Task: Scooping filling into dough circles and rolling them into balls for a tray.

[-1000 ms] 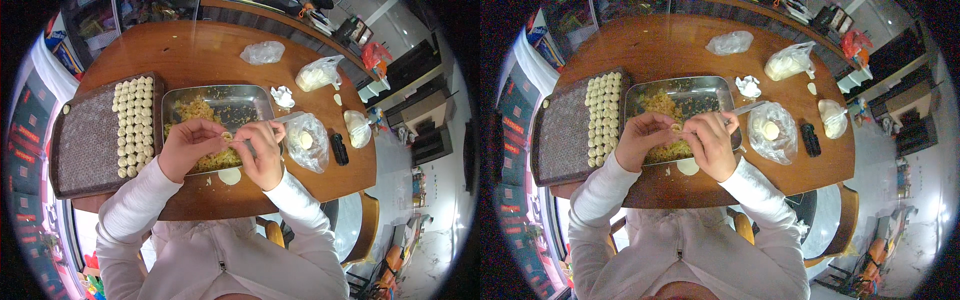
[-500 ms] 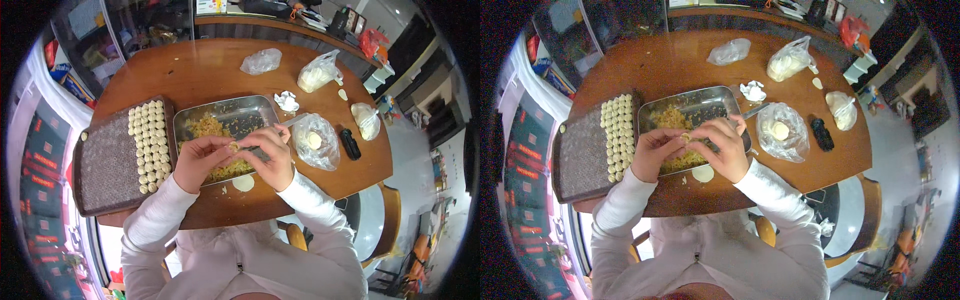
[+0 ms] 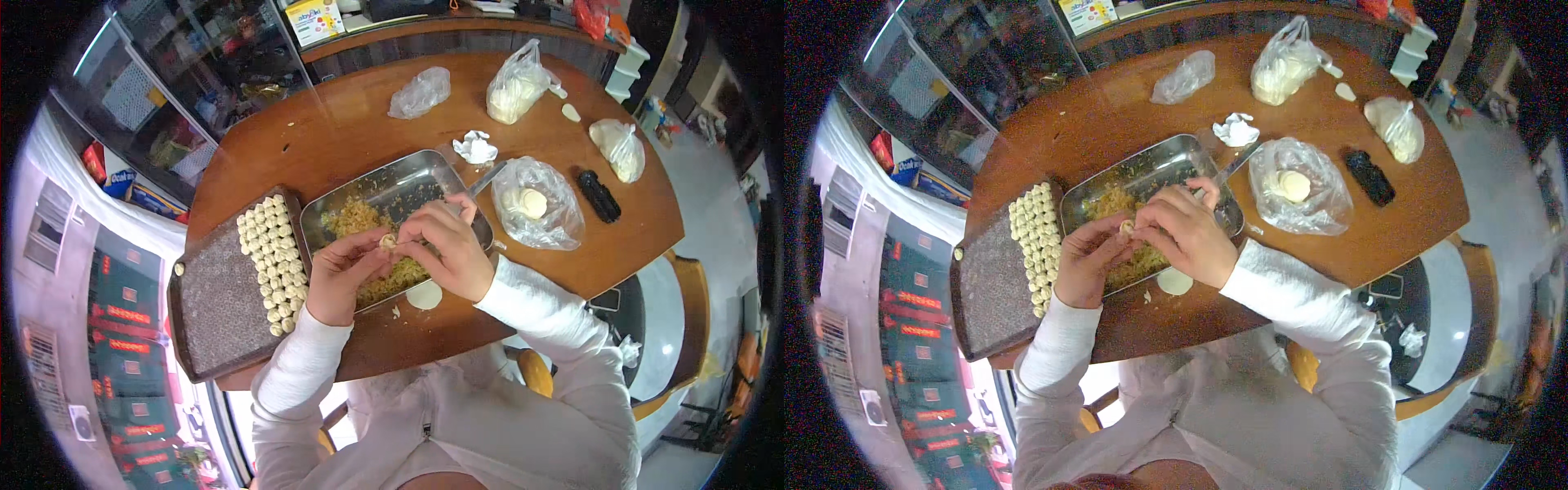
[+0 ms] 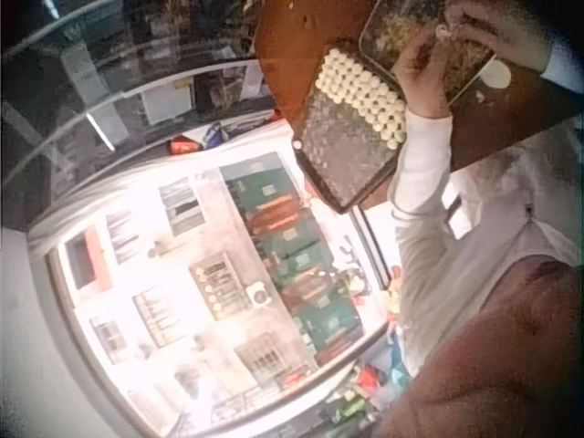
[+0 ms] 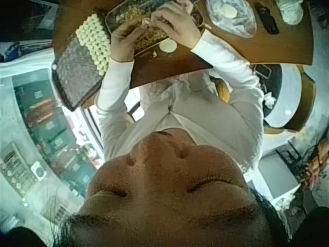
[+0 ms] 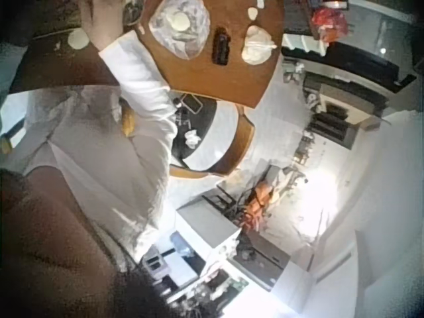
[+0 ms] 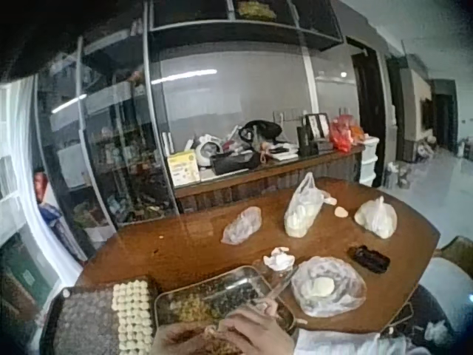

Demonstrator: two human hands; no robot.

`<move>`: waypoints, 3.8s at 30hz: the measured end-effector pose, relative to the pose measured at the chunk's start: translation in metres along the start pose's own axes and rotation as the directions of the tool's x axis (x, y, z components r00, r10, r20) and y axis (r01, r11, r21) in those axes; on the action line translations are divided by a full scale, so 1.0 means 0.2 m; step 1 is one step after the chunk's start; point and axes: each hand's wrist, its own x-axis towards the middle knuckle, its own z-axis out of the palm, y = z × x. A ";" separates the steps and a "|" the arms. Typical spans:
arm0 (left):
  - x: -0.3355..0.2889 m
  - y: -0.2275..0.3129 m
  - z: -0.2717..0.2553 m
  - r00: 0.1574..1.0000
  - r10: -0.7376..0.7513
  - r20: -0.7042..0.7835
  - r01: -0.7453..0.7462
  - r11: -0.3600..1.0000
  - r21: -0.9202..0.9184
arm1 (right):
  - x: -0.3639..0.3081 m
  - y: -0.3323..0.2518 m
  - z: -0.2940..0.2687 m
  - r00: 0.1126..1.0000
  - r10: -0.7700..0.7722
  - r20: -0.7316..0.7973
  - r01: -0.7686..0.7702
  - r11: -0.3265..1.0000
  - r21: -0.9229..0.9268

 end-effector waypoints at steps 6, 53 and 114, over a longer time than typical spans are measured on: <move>0.00 0.01 0.04 0.998 -0.049 -0.031 0.048 0.998 -0.039 | 0.00 0.03 0.02 1.000 -0.019 0.005 0.019 1.000 -0.003; -0.02 0.01 0.04 0.998 -0.024 -0.055 0.018 0.994 -0.112 | 0.00 0.01 -0.01 0.993 -0.114 -0.001 0.114 0.992 -0.050; -0.01 0.00 0.01 0.998 0.012 0.060 -0.010 1.000 -0.025 | 0.00 0.02 0.00 0.994 -0.108 -0.017 0.108 0.994 -0.024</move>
